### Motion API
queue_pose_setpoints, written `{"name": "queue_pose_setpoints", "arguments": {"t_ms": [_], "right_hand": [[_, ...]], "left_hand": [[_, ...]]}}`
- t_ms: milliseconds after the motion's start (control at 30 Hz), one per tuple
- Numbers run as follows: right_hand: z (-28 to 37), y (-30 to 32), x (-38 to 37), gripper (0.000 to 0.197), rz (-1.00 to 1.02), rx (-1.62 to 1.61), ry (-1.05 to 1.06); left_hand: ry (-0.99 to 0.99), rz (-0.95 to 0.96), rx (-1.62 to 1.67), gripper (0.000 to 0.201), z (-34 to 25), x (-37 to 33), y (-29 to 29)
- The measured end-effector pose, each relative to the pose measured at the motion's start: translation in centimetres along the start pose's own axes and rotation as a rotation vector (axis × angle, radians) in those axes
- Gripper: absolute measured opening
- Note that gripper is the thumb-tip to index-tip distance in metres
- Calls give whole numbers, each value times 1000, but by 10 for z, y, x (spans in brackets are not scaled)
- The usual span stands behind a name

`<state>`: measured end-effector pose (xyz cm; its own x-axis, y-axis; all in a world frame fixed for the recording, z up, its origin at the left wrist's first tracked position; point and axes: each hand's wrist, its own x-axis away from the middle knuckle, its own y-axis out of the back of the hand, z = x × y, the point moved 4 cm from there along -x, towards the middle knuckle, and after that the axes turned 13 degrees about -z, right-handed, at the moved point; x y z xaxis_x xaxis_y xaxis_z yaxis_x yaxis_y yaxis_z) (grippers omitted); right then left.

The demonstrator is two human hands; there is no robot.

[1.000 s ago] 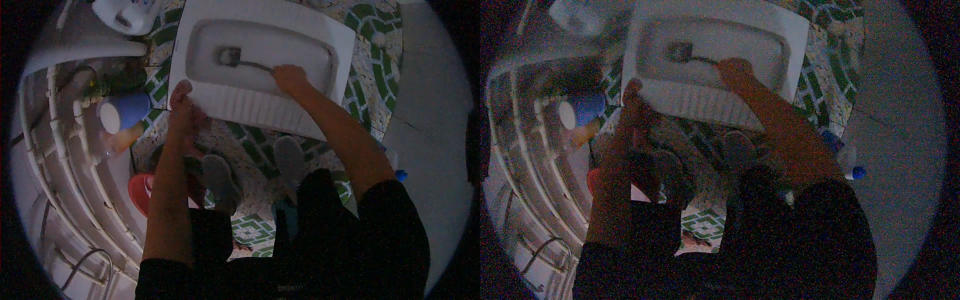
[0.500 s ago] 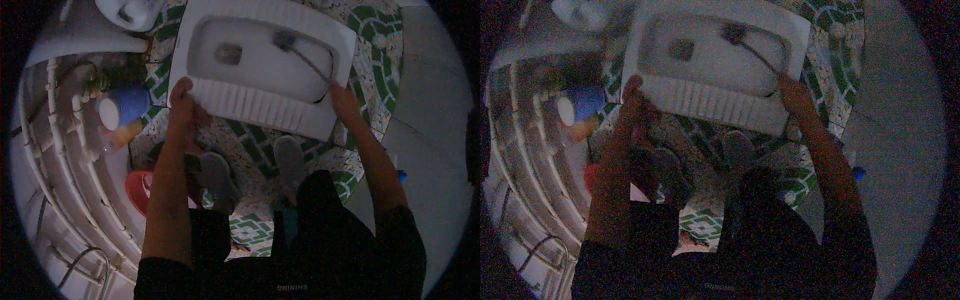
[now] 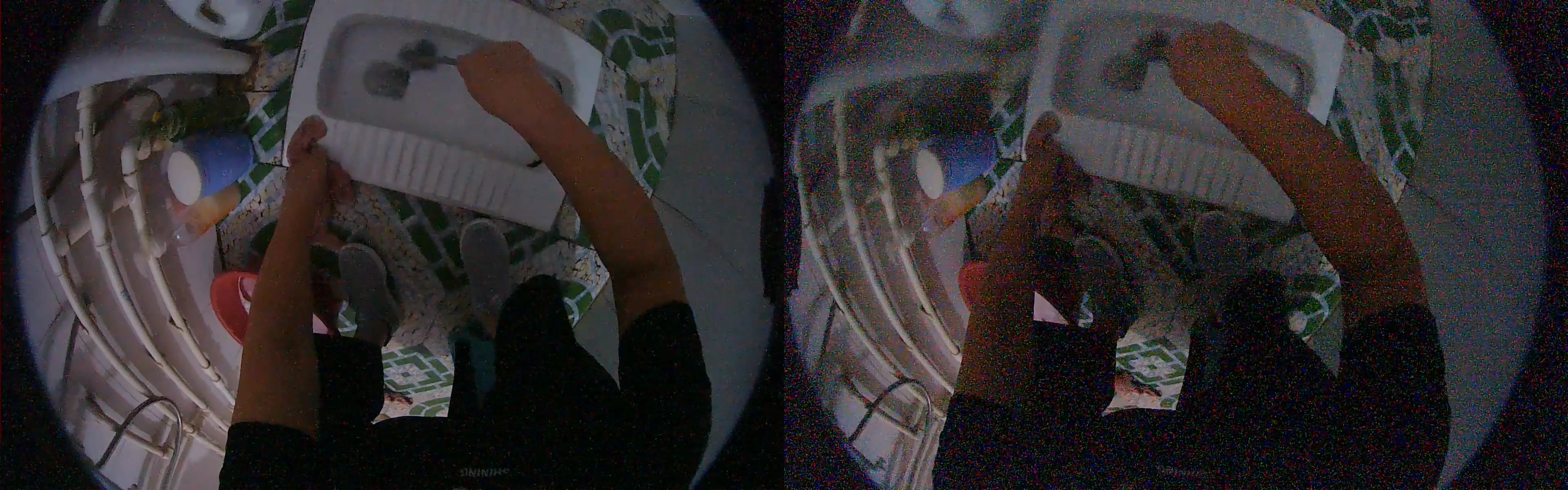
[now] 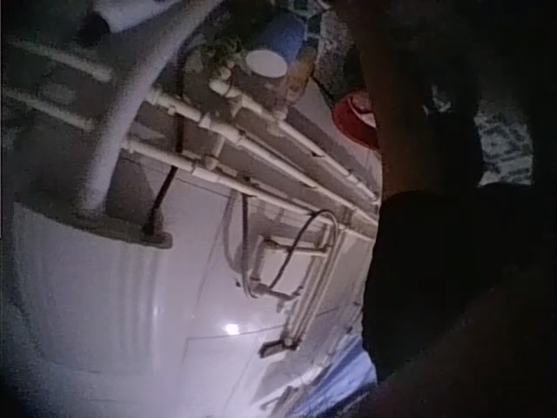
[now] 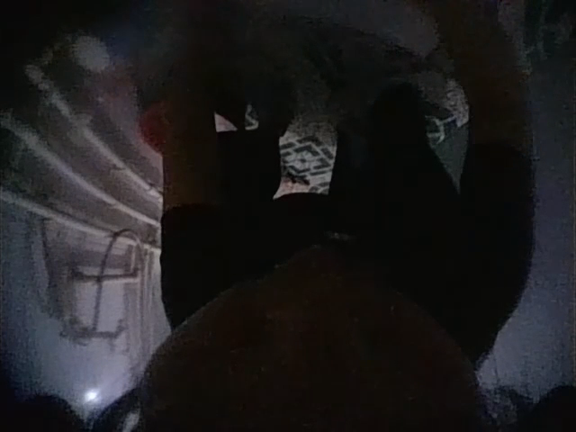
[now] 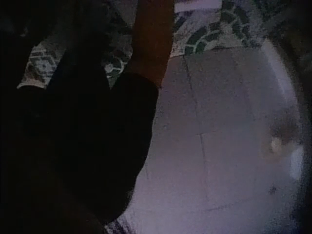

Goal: The person cleans a squat toilet by scrubbing it using a toilet brush while washing and holding a cloth by hand.

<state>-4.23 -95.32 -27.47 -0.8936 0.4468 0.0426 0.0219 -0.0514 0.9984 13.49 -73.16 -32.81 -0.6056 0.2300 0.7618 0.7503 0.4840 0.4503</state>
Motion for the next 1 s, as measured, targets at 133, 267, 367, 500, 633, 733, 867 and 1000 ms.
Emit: {"name": "queue_pose_setpoints", "arguments": {"t_ms": [133, 267, 367, 500, 633, 733, 867, 1000], "right_hand": [[33, -67, -29, 14, 12, 34, 23], [45, -62, -32, 15, -12, -102, 51], [35, -25, -38, 15, -78, -98, 14], [30, -44, -46, 14, -148, -105, -19], [23, -50, -39, 13, -27, -114, -82], [27, -40, -39, 12, 44, -214, -124], [36, -37, -33, 15, 514, -985, -618], [58, -97, -6, 17, -826, -1142, 67]], "left_hand": [[-2, -8, 46, 34, -1, -6, 12], [-28, -33, 21, 33, 1, -6, 10], [-109, -94, -56, 33, 2, -13, 18], [-301, -284, -311, 33, 9, -46, 22], [-423, -622, -479, 32, 12, -22, 2], [-553, -644, -530, 32, 7, -12, -2], [-681, -337, -824, 30, 36, -66, 32], [-741, -255, -946, 30, 40, -84, 17]]}}
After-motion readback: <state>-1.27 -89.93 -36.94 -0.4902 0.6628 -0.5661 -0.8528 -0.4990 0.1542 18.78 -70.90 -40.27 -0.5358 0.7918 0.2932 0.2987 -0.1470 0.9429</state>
